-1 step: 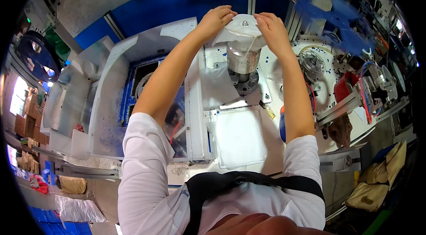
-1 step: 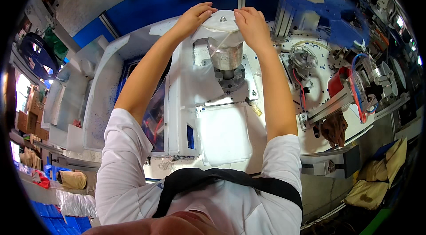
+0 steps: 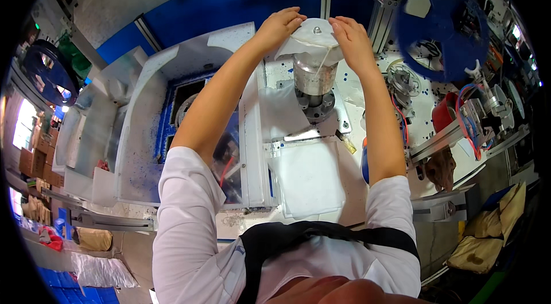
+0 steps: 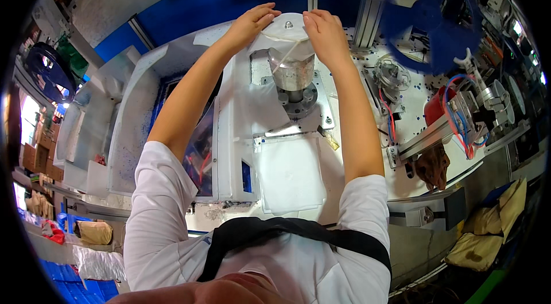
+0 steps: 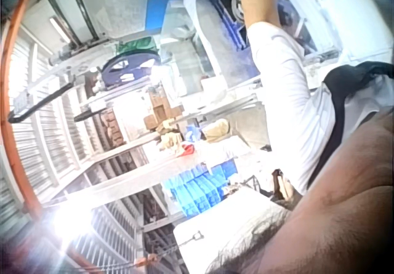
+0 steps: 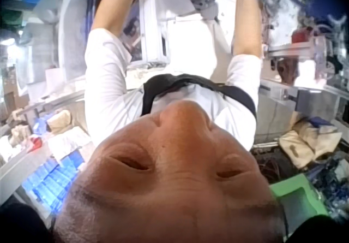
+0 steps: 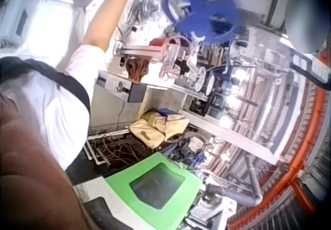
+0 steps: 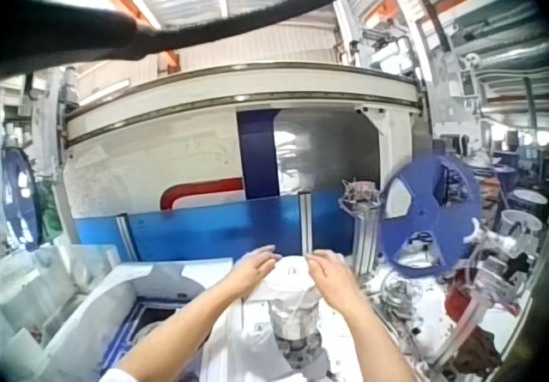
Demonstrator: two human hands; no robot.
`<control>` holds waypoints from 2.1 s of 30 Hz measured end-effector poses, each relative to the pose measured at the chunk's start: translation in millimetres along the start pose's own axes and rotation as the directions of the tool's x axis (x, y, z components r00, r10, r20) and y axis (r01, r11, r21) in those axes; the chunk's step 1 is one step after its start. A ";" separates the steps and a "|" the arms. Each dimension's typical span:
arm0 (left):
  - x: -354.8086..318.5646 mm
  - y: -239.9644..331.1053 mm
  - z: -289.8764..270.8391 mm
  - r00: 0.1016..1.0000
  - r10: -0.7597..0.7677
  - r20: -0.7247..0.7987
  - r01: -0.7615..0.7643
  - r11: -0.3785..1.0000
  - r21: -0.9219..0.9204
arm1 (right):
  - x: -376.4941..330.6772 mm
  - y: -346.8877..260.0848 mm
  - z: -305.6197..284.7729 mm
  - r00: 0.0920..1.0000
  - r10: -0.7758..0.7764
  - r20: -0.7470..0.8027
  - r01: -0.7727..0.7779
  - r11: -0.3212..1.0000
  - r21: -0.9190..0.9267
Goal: The person empties a bag of blue plastic granules into a white bin and then replaces a component on a manufacturing machine by hand.
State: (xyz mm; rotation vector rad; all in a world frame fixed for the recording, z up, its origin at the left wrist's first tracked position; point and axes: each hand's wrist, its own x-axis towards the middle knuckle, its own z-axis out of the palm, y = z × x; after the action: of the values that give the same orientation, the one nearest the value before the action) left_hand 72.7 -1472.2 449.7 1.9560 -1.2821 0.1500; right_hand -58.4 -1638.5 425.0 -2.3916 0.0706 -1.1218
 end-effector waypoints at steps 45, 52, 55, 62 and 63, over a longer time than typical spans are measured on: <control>-21.8 47.2 -5.7 0.911 -0.255 0.325 0.138 0.929 0.343 | -46.7 -35.1 14.7 0.924 -0.123 -0.361 0.250 0.910 0.330; -43.9 26.8 21.6 0.999 -0.039 -0.014 0.041 0.986 0.159 | -61.0 -18.1 22.4 0.878 -0.336 -0.342 0.365 0.931 0.022; -38.1 22.9 13.3 0.996 -0.064 0.057 0.057 0.992 0.113 | -66.2 -7.7 21.0 0.884 -0.249 -0.396 0.317 0.942 0.114; 4.9 10.6 -3.6 0.997 -0.022 0.069 0.006 0.975 0.224 | 4.9 11.0 0.4 0.986 0.071 -0.154 0.010 0.882 0.471; 10.9 12.2 -4.6 0.993 -0.059 0.102 0.031 0.966 0.256 | 12.4 10.9 1.7 0.997 0.047 -0.063 -0.019 0.921 0.389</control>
State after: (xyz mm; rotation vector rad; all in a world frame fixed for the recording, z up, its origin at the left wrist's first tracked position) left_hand 69.4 -1479.4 464.7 2.2367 -1.3416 0.1955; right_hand -47.2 -1650.4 427.9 -1.9917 -0.0815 -1.0897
